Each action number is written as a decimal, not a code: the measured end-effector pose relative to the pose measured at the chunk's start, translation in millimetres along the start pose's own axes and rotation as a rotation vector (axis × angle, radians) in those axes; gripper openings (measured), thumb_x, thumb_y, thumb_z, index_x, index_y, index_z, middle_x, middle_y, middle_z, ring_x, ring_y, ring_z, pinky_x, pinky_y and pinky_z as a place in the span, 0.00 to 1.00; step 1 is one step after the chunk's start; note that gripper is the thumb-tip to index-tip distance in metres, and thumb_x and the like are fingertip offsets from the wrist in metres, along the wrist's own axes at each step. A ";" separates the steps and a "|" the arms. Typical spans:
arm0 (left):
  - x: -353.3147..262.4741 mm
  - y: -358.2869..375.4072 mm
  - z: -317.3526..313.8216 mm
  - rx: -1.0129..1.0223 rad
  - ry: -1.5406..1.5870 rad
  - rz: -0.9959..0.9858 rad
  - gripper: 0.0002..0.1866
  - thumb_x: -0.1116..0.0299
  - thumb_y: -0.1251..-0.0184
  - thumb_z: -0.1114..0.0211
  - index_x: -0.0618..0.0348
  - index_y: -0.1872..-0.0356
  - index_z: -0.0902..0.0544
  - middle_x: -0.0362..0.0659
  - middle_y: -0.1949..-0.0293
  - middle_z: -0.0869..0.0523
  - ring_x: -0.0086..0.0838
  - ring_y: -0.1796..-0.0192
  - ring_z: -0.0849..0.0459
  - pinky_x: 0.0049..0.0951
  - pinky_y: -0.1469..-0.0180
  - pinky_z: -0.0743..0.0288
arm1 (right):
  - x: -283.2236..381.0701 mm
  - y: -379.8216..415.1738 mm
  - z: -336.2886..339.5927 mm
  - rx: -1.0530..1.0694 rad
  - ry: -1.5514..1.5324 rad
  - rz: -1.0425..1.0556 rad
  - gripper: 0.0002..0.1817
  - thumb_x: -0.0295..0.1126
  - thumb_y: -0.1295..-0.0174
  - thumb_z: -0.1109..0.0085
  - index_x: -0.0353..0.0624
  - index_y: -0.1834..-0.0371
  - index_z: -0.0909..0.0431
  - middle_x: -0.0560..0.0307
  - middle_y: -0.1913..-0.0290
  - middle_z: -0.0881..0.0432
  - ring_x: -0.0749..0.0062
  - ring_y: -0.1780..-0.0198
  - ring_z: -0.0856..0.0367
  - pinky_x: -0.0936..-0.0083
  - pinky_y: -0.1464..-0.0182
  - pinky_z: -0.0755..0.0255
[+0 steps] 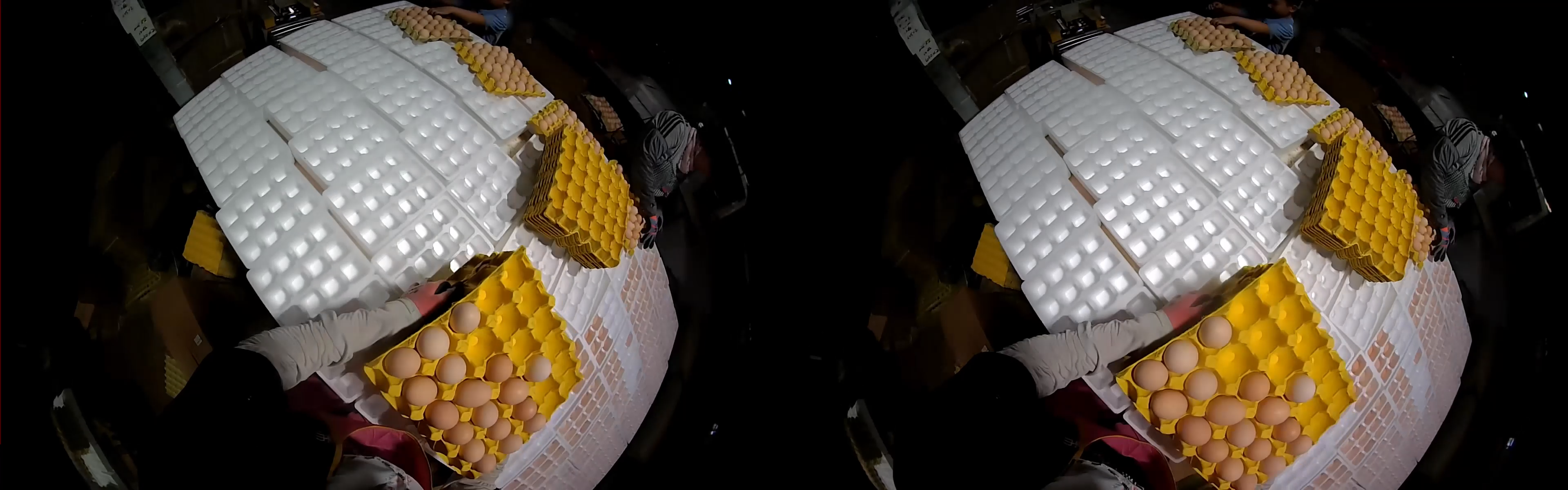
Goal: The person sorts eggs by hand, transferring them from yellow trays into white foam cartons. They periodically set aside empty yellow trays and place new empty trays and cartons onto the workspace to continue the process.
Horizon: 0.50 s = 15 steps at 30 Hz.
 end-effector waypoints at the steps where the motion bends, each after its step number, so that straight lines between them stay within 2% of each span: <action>1: 21.0 -8.9 -0.9 -0.004 0.067 -0.043 0.26 0.47 0.33 0.50 0.60 0.50 0.23 0.52 0.56 0.17 0.39 0.53 0.19 0.33 0.49 0.31 | -2.6 2.0 -4.3 -0.007 -0.011 0.001 0.19 0.37 0.33 0.54 0.35 0.46 0.30 0.55 0.50 0.23 0.71 0.53 0.24 0.75 0.51 0.29; 2: 31.5 -14.1 1.5 -0.004 0.134 -0.083 0.25 0.47 0.33 0.51 0.58 0.50 0.22 0.52 0.56 0.17 0.41 0.53 0.19 0.34 0.49 0.31 | -4.6 3.8 -7.8 -0.014 -0.018 -0.005 0.19 0.37 0.33 0.54 0.35 0.46 0.30 0.55 0.50 0.22 0.71 0.53 0.24 0.75 0.52 0.29; 4: 49.5 -24.1 5.9 0.046 0.051 0.016 0.24 0.48 0.33 0.52 0.56 0.51 0.22 0.52 0.56 0.17 0.45 0.52 0.20 0.38 0.49 0.30 | -5.5 5.6 -11.1 -0.035 -0.032 -0.009 0.19 0.37 0.34 0.54 0.35 0.46 0.30 0.55 0.50 0.22 0.71 0.53 0.24 0.75 0.52 0.29; 6: 40.0 -27.5 24.9 0.128 -0.229 -0.032 0.24 0.48 0.34 0.52 0.56 0.51 0.22 0.53 0.56 0.18 0.47 0.52 0.21 0.39 0.48 0.30 | 3.8 -0.7 -7.4 0.007 -0.058 0.013 0.19 0.37 0.34 0.54 0.35 0.46 0.29 0.55 0.50 0.22 0.71 0.53 0.24 0.75 0.52 0.29; 7: 26.3 -38.8 43.1 0.268 -0.472 0.046 0.24 0.48 0.37 0.48 0.55 0.50 0.23 0.53 0.57 0.18 0.47 0.52 0.21 0.39 0.47 0.29 | 14.4 -12.8 -2.9 0.102 -0.112 0.048 0.19 0.37 0.34 0.54 0.35 0.46 0.29 0.55 0.50 0.22 0.71 0.53 0.24 0.75 0.52 0.29; 8: -14.4 -45.2 74.9 0.315 -0.368 -0.030 0.22 0.52 0.41 0.41 0.58 0.52 0.20 0.51 0.56 0.17 0.42 0.51 0.20 0.36 0.46 0.29 | 20.8 -26.3 6.8 0.204 -0.194 0.101 0.19 0.37 0.34 0.54 0.35 0.47 0.29 0.55 0.51 0.22 0.71 0.53 0.24 0.75 0.52 0.29; 9: 17.2 -79.8 88.3 0.145 -0.430 0.022 0.19 0.55 0.42 0.39 0.56 0.54 0.19 0.50 0.58 0.16 0.42 0.53 0.19 0.35 0.47 0.28 | 86.3 -2.6 -14.5 0.130 0.637 0.207 0.17 0.35 0.36 0.51 0.34 0.51 0.25 0.53 0.54 0.20 0.71 0.56 0.22 0.75 0.54 0.27; 10: -21.4 -98.3 108.6 0.033 -0.388 -0.105 0.19 0.57 0.42 0.39 0.55 0.53 0.19 0.50 0.56 0.17 0.41 0.52 0.20 0.33 0.46 0.28 | 124.6 2.5 -41.6 -0.100 0.776 0.426 0.15 0.30 0.39 0.48 0.33 0.53 0.22 0.49 0.55 0.18 0.70 0.55 0.20 0.74 0.51 0.27; 11: -19.6 -134.0 121.9 -0.178 -0.563 -0.286 0.20 0.58 0.41 0.38 0.54 0.50 0.21 0.51 0.50 0.20 0.40 0.46 0.23 0.34 0.43 0.31 | 151.7 -14.1 -46.4 -0.103 0.878 0.647 0.18 0.26 0.41 0.47 0.33 0.47 0.26 0.47 0.50 0.20 0.68 0.51 0.21 0.75 0.47 0.29; 12: -14.6 -172.2 132.1 -0.231 -0.678 -0.205 0.31 0.47 0.44 0.39 0.47 0.40 0.28 0.52 0.37 0.32 0.45 0.36 0.34 0.43 0.36 0.40 | 181.5 -28.6 -70.7 -0.031 0.843 0.737 0.21 0.24 0.42 0.47 0.34 0.43 0.29 0.49 0.47 0.22 0.67 0.47 0.22 0.75 0.44 0.31; 13: -24.1 -198.9 131.0 -0.261 -0.793 -0.074 0.36 0.42 0.46 0.39 0.43 0.36 0.33 0.52 0.34 0.36 0.47 0.33 0.39 0.46 0.34 0.43 | 208.5 -47.5 -95.8 0.094 0.915 0.797 0.24 0.24 0.43 0.46 0.37 0.40 0.31 0.49 0.43 0.24 0.63 0.43 0.25 0.73 0.40 0.34; 15: -32.4 -241.3 124.9 -0.288 -1.012 0.128 0.45 0.33 0.52 0.41 0.37 0.31 0.42 0.51 0.30 0.45 0.53 0.29 0.49 0.56 0.33 0.52 | 233.8 -101.8 -135.5 0.194 1.222 0.941 0.29 0.30 0.45 0.42 0.48 0.37 0.33 0.47 0.39 0.31 0.53 0.38 0.32 0.69 0.37 0.37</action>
Point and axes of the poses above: each hand's wrist, its own y-axis away from the middle knuckle, its own z-axis out of the back of the hand, x = y × z, the point moved 1 cm from there along -y, towards the middle knuckle
